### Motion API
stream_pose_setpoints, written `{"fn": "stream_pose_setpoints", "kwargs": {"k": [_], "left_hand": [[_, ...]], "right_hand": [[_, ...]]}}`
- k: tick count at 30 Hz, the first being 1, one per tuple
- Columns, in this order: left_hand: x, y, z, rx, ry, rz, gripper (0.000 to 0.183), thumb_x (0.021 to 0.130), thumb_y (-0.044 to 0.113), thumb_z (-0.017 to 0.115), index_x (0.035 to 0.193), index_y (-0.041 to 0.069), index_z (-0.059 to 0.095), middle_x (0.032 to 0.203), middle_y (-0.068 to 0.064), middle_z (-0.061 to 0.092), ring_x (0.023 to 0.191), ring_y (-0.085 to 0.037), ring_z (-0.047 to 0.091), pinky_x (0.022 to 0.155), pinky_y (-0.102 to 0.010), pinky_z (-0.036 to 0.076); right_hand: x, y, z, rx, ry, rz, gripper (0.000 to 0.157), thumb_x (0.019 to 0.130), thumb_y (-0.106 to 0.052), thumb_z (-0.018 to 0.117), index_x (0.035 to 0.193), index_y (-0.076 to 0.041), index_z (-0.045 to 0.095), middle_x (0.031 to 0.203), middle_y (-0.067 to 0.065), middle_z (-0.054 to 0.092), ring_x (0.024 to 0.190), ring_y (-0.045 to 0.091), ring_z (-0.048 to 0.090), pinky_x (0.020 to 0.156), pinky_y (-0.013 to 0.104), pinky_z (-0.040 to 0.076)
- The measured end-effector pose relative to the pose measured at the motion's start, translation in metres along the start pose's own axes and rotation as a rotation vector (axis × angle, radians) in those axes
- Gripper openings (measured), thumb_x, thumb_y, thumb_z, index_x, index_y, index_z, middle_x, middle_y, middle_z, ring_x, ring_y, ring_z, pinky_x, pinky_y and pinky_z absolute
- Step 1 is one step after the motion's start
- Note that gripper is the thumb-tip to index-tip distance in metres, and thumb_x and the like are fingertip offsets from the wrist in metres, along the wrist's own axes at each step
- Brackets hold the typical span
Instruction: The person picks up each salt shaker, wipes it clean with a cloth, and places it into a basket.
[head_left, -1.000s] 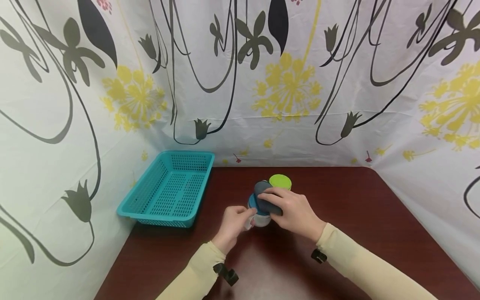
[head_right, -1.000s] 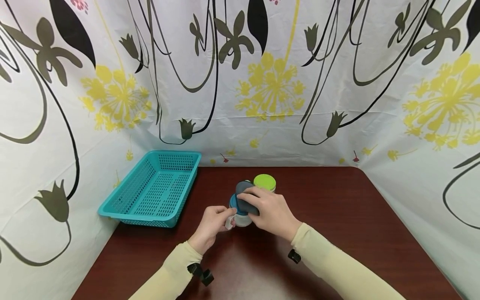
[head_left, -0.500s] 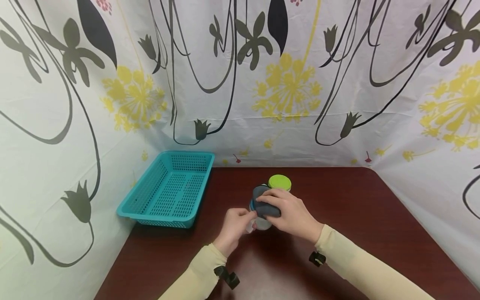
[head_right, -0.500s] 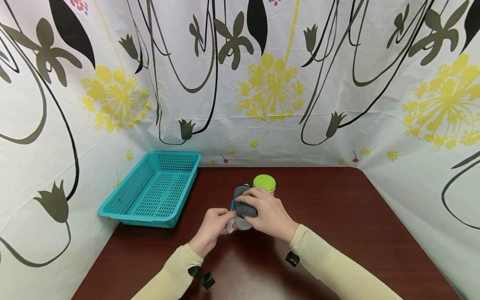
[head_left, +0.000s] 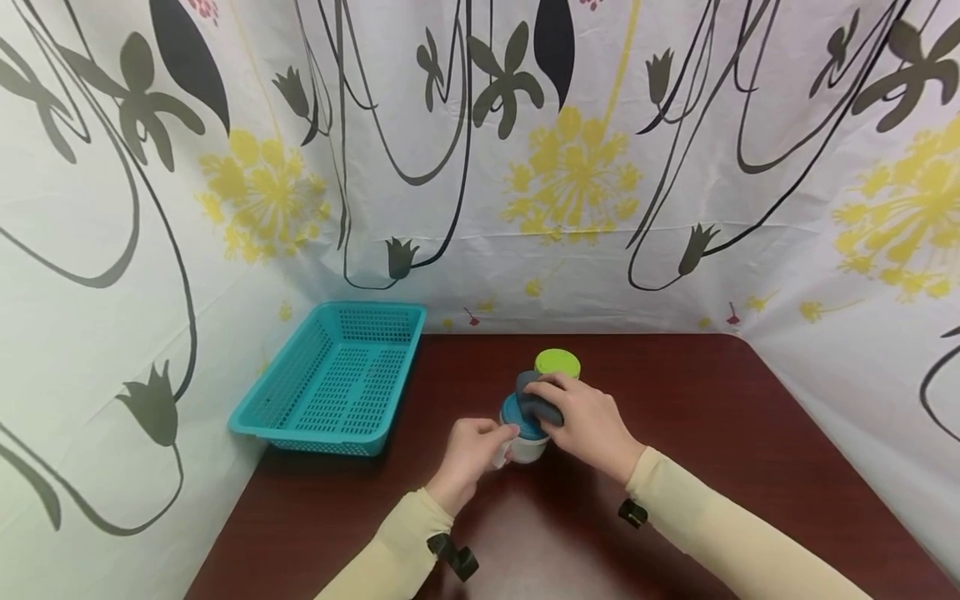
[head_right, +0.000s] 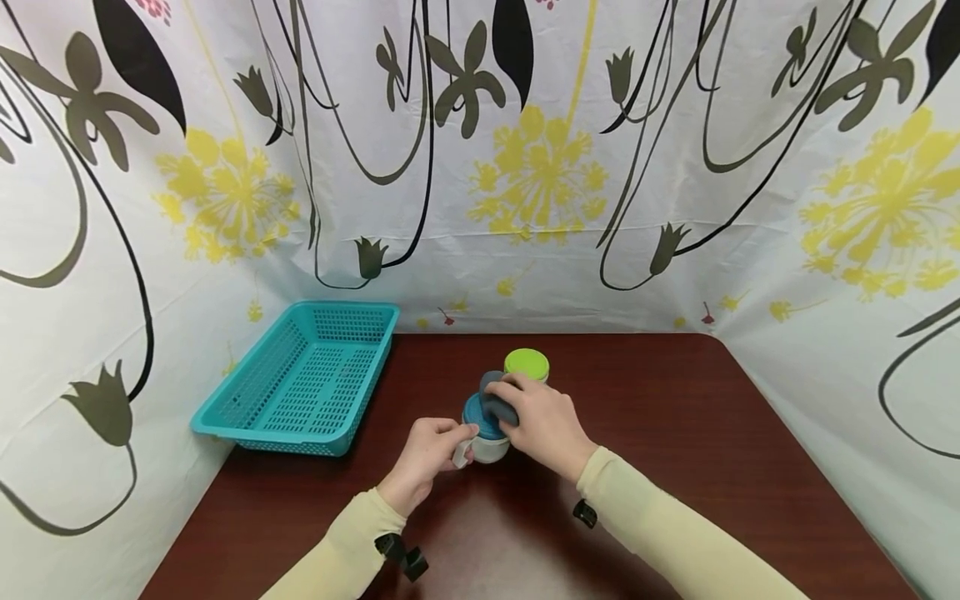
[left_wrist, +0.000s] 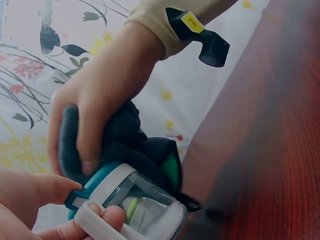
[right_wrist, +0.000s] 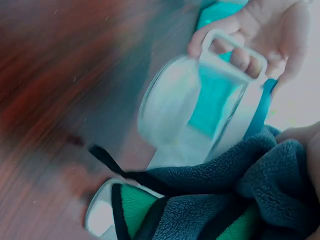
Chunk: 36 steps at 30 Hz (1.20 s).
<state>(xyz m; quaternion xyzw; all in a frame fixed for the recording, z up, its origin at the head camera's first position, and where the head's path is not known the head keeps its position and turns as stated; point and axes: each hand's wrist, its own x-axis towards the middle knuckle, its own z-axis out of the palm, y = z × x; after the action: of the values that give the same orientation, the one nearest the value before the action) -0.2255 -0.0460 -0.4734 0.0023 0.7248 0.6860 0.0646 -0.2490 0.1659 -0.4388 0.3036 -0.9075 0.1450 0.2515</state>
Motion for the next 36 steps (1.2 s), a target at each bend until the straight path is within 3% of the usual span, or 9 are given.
{"fn": "stream_pose_setpoints", "kwargs": {"k": [5,11,20,26,36], "left_hand": [[-0.002,0.004,-0.001,0.008,-0.006,-0.003,0.036,0.086,0.033,0.078,0.077,-0.001,0.071,0.072,-0.015,0.068,0.071,-0.027,0.067,0.068,-0.039,0.056],[-0.002,0.006,-0.003,0.006,-0.016,-0.008,0.037,0.087,0.035,0.077,0.081,-0.001,0.072,0.073,-0.014,0.068,0.071,-0.024,0.066,0.068,-0.036,0.056],[0.001,0.006,-0.002,-0.046,-0.024,-0.004,0.038,0.088,0.033,0.076,0.084,-0.005,0.071,0.075,-0.017,0.068,0.074,-0.032,0.068,0.073,-0.042,0.058],[0.003,0.006,-0.004,-0.074,-0.024,0.003,0.029,0.089,0.024,0.071,0.08,-0.003,0.07,0.076,-0.019,0.068,0.074,-0.032,0.068,0.074,-0.044,0.058],[0.001,0.004,-0.006,-0.062,-0.01,0.016,0.026,0.087,0.021,0.07,0.079,-0.003,0.07,0.075,-0.018,0.069,0.072,-0.031,0.069,0.068,-0.038,0.058]], "right_hand": [[-0.001,0.01,0.002,0.002,0.036,0.074,0.047,0.084,-0.022,0.081,0.128,-0.024,0.066,0.12,0.002,0.062,0.073,0.02,0.066,0.06,0.039,0.057],[-0.001,0.009,0.002,0.023,0.053,0.056,0.047,0.085,-0.025,0.079,0.13,-0.025,0.065,0.121,-0.001,0.062,0.079,0.018,0.067,0.063,0.038,0.057],[0.004,-0.005,-0.002,0.056,0.075,-0.063,0.052,0.081,-0.02,0.078,0.132,-0.025,0.065,0.125,-0.003,0.061,0.097,0.017,0.066,0.064,0.038,0.058],[0.007,-0.016,-0.004,0.088,0.064,-0.142,0.058,0.079,-0.017,0.079,0.133,-0.029,0.063,0.125,-0.006,0.063,0.108,0.016,0.064,0.068,0.039,0.058],[0.013,-0.021,-0.008,0.156,-0.044,-0.164,0.053,0.081,-0.019,0.081,0.131,-0.027,0.066,0.132,-0.01,0.061,0.128,0.022,0.055,0.085,0.045,0.056]]}}
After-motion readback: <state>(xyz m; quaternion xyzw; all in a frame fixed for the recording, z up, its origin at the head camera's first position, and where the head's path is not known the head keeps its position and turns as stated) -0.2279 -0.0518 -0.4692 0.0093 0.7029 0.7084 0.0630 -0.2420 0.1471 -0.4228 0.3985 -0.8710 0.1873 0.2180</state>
